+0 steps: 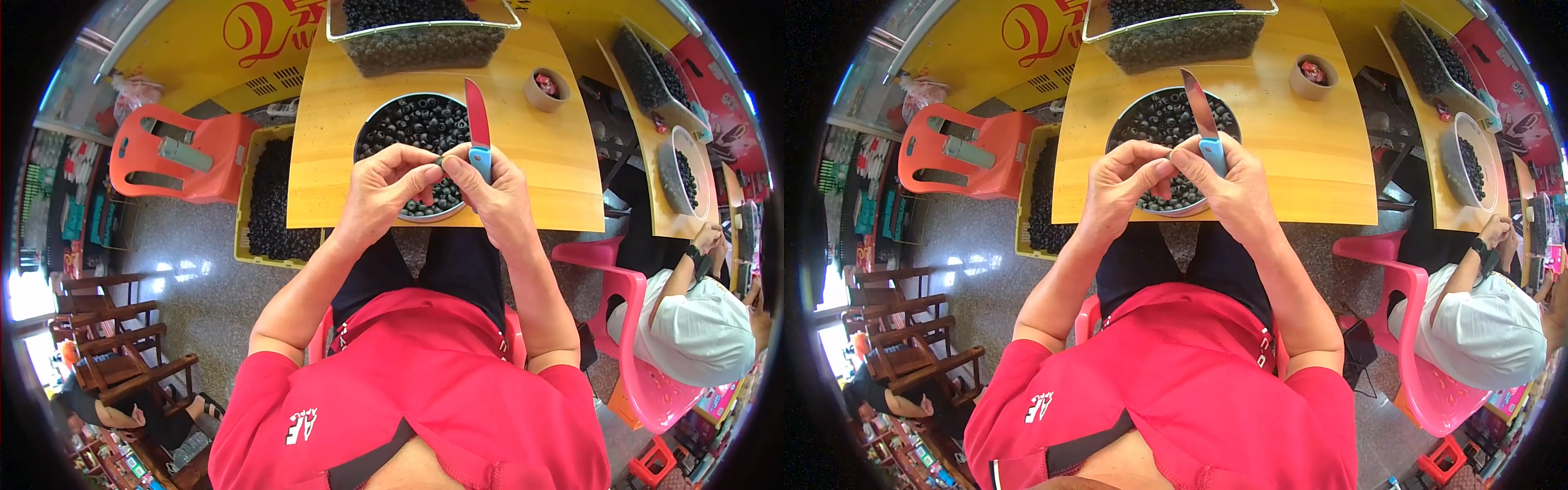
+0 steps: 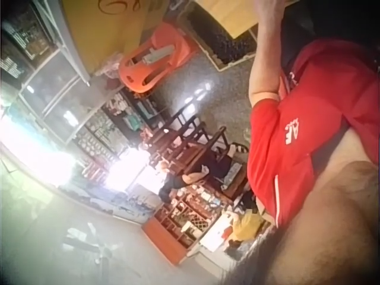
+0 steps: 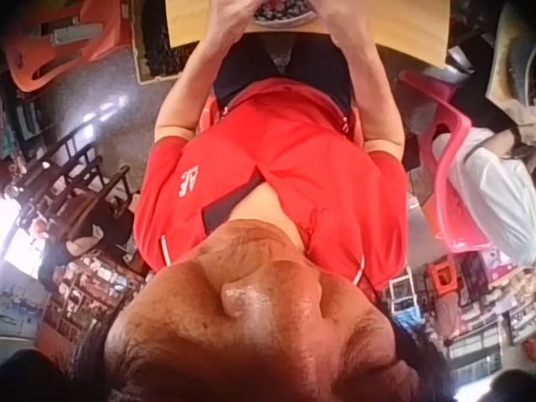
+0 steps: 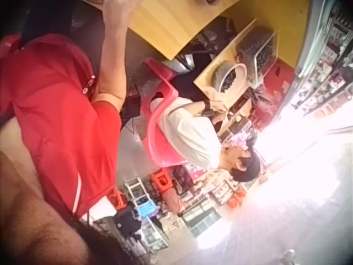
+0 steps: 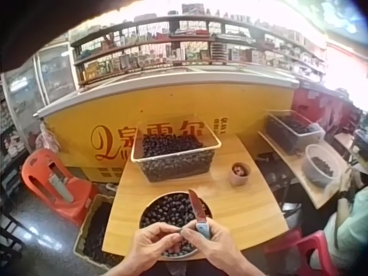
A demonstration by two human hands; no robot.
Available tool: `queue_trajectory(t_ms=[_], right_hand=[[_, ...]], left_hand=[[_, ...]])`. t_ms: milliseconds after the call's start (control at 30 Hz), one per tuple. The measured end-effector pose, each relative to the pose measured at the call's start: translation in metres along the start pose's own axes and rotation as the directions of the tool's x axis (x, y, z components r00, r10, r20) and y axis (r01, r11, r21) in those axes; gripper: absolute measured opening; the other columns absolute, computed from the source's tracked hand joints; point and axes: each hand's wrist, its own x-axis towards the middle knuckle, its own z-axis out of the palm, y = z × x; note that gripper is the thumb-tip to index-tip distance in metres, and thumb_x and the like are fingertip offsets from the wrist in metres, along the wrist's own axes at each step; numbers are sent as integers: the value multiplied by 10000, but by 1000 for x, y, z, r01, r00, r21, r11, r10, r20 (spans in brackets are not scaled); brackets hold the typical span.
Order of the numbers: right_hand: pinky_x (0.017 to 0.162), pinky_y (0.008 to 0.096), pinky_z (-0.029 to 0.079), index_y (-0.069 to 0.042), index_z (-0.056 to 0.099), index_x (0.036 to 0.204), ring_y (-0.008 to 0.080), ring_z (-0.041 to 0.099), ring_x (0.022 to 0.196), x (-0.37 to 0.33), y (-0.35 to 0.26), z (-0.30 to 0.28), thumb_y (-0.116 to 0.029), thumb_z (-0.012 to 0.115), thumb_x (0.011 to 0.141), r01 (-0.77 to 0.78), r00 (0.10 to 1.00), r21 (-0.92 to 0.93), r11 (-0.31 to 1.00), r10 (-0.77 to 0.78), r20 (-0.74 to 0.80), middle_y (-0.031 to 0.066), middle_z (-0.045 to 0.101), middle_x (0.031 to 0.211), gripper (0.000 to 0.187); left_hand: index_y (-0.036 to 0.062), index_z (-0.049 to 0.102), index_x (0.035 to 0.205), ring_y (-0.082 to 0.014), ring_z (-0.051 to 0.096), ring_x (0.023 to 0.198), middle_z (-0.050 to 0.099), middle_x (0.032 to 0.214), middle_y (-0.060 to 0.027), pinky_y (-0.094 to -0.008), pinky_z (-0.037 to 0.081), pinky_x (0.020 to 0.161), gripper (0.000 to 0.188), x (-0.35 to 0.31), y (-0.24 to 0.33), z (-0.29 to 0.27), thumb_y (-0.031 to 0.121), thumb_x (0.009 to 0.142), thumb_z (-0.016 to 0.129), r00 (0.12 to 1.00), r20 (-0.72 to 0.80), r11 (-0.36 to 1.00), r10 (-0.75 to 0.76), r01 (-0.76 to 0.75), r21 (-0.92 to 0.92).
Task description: Using a small knife to pit or cut small black fruit at a table.
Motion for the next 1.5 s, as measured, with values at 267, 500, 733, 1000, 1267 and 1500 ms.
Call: queue_trajectory(t_ms=[267, 500, 733, 1000, 1267, 1500], right_hand=[[509, 163, 307, -46, 638, 979, 5, 426, 594, -1, -5, -7, -223, 639, 929, -118, 993, 35, 992, 116, 35, -55, 539, 698, 185], [522, 265, 416, 7, 618, 944, 121, 532, 606, -2, 7, -5, -167, 615, 932, 348, 928, -462, 816, -370, 47, 25, 574, 707, 174], [541, 347, 454, -13, 609, 920, 281, 588, 631, -6, 0, -3, -88, 650, 861, 458, 852, -742, 489, -480, 210, 127, 591, 784, 104], [543, 368, 457, -22, 605, 929, 305, 594, 637, -5, 4, -3, -85, 649, 858, 454, 848, -760, 465, -488, 208, 123, 580, 771, 105], [564, 332, 453, -13, 613, 950, 234, 600, 652, 5, 8, -7, -87, 642, 875, 356, 896, -774, 524, -426, 124, 116, 593, 758, 109], [546, 203, 356, -23, 623, 930, 46, 450, 634, -1, -14, 10, -173, 651, 917, 131, 989, -106, 986, -122, 89, -30, 562, 746, 153]], left_hand=[[-6, 635, 1004, -91, 607, 690, 661, 839, -56, -214, 490, 624, 131, -3, -8, 1, 52, 889, 657, 999, -6, 998, 34, -34, -58], [4, 610, 1007, -81, 588, 713, 649, 872, -47, -216, 491, 647, 130, -1, -16, -1, 64, 898, 648, 990, -46, 980, 131, -137, -145], [10, 588, 973, -74, 576, 716, 643, 867, -39, -208, 479, 660, 96, 0, -14, 0, 55, 904, 638, 986, -50, 979, 159, -164, -122], [-4, 591, 977, -90, 570, 692, 622, 857, -53, -217, 478, 647, 96, 0, -17, 1, 39, 901, 631, 977, -43, 956, 211, -215, -199], [-21, 616, 1010, -125, 594, 688, 602, 866, -82, -234, 500, 621, 124, -7, 4, -1, 7, 889, 626, 958, 50, 916, 282, -253, -313], [-8, 640, 1035, -123, 601, 732, 612, 934, -81, -234, 511, 643, 152, -4, -14, -4, -16, 884, 624, 957, 6, 930, 289, -279, -240]])
